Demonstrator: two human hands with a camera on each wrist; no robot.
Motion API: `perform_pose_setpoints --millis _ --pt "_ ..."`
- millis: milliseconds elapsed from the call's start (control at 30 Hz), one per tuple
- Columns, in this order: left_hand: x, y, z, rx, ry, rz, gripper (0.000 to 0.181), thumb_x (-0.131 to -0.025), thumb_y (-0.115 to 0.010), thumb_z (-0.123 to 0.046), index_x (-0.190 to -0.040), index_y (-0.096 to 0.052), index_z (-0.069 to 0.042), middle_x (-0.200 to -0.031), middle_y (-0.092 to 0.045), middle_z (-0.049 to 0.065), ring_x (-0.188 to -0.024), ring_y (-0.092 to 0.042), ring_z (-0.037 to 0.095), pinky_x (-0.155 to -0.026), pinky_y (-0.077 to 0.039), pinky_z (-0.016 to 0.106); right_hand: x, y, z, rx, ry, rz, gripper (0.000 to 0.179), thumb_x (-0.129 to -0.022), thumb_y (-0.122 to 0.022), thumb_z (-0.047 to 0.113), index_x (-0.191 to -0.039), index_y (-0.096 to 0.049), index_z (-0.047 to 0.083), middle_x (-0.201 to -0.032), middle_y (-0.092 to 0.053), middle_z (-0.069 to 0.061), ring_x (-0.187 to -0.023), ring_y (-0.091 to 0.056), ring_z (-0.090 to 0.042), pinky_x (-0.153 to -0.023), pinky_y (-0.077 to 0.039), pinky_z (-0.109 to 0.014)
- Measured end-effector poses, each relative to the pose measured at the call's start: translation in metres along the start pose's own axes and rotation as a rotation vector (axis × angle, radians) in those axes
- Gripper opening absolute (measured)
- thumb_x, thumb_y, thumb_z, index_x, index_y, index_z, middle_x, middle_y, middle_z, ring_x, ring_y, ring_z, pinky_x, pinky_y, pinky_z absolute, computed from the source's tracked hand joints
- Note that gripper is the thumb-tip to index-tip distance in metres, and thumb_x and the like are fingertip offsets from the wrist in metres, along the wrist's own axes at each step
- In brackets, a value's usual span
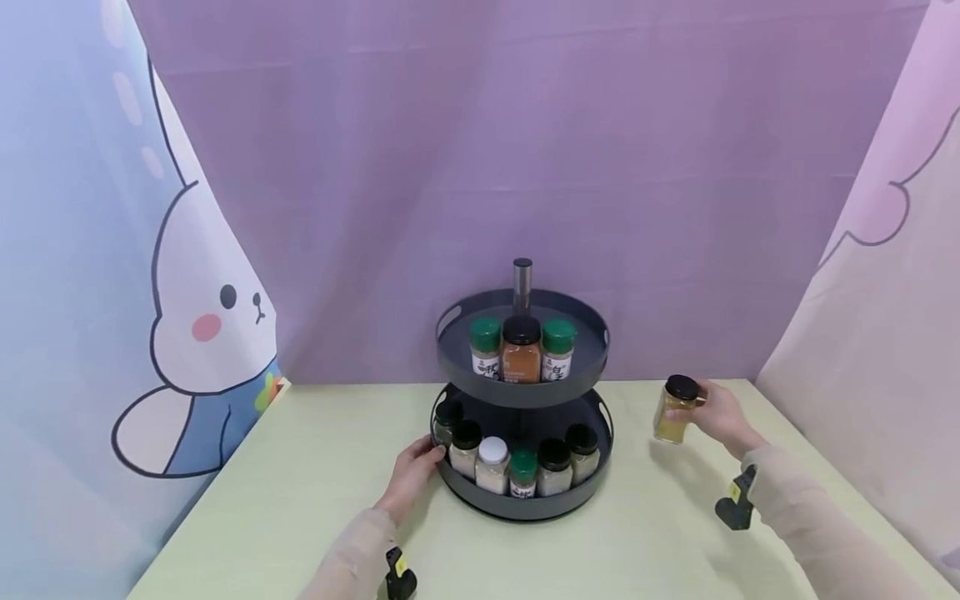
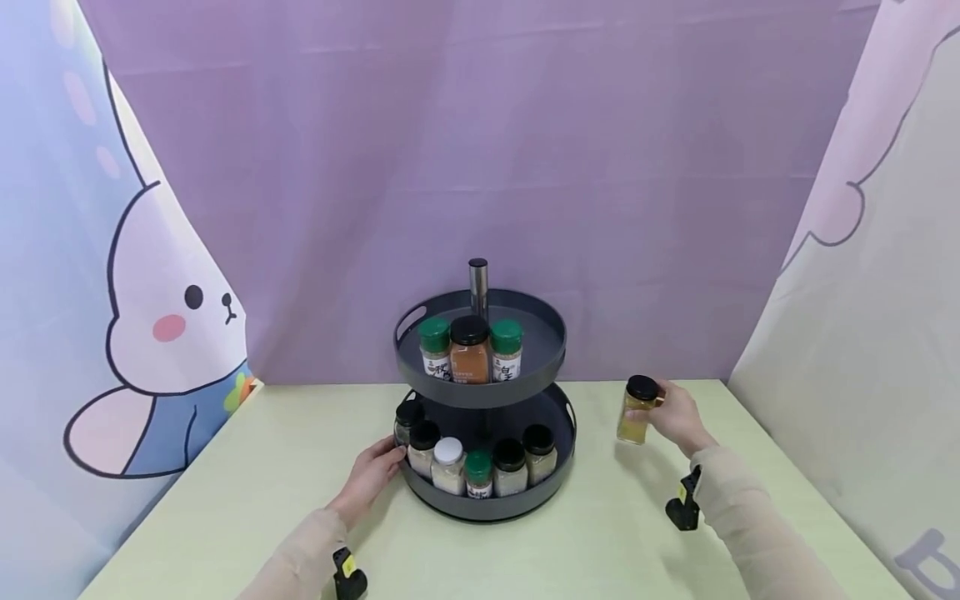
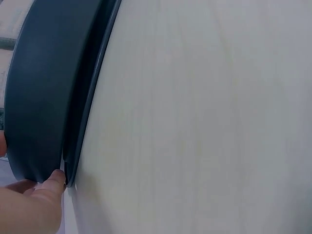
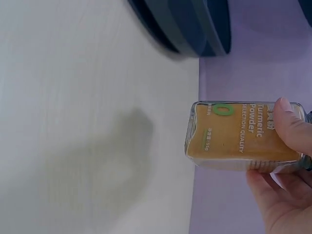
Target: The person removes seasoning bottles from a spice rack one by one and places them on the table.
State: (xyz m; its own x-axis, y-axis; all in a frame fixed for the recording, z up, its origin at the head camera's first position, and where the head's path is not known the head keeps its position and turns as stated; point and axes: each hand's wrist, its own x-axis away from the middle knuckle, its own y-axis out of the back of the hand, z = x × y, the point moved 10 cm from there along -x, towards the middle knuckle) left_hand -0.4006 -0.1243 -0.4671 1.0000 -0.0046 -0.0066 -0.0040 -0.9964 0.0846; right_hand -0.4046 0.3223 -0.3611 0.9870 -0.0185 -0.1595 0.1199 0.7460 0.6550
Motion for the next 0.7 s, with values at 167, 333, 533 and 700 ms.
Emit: perform_pose_setpoints --millis 167,333,533,700 --pt "-0.002 -0.001 -0.001 0.003 0.002 0.004 0.051 -0.092 -0.047 -0.015 -0.133 -0.036 0.012 -0.134 -0.043 0.028 -0.121 -0.046 0.033 -0.102 -0.040 0.044 0.001 0.008 -0.012 0.024 -0.017 -0.016 0.066 -0.076 -0.074 0.019 -0.125 -0.042 -0.013 -0.125 -0.046 -0.036 -0.114 -0.044 -0.051 -0.089 -0.046 -0.053" --pt "0.001 -0.002 -0.001 -0.009 0.000 0.007 0.049 -0.091 -0.048 -0.013 -0.132 -0.038 0.013 -0.132 -0.045 0.029 -0.118 -0.048 0.032 -0.100 -0.041 0.045 0.002 0.014 -0.026 0.052 -0.030 -0.023 0.067 -0.076 -0.074 0.019 -0.124 -0.042 -0.016 -0.125 -0.045 -0.037 -0.113 -0.044 -0.052 -0.088 -0.046 -0.054" --pt "0.003 -0.003 0.000 -0.009 0.014 0.007 0.052 -0.092 -0.047 -0.014 -0.136 -0.034 0.009 -0.136 -0.041 0.028 -0.121 -0.045 0.034 -0.101 -0.039 0.047 0.005 0.019 -0.041 0.061 -0.071 -0.042 0.068 -0.076 -0.073 0.019 -0.122 -0.041 -0.018 -0.123 -0.045 -0.039 -0.112 -0.043 -0.053 -0.088 -0.045 -0.055" --pt "0.004 0.000 -0.002 -0.009 0.017 -0.006 0.052 -0.092 -0.047 -0.014 -0.137 -0.033 0.008 -0.137 -0.040 0.028 -0.121 -0.045 0.035 -0.101 -0.039 0.048 0.004 0.021 -0.045 0.056 -0.082 -0.065 0.067 -0.076 -0.073 0.019 -0.120 -0.040 -0.019 -0.123 -0.043 -0.040 -0.112 -0.042 -0.053 -0.089 -0.043 -0.056"
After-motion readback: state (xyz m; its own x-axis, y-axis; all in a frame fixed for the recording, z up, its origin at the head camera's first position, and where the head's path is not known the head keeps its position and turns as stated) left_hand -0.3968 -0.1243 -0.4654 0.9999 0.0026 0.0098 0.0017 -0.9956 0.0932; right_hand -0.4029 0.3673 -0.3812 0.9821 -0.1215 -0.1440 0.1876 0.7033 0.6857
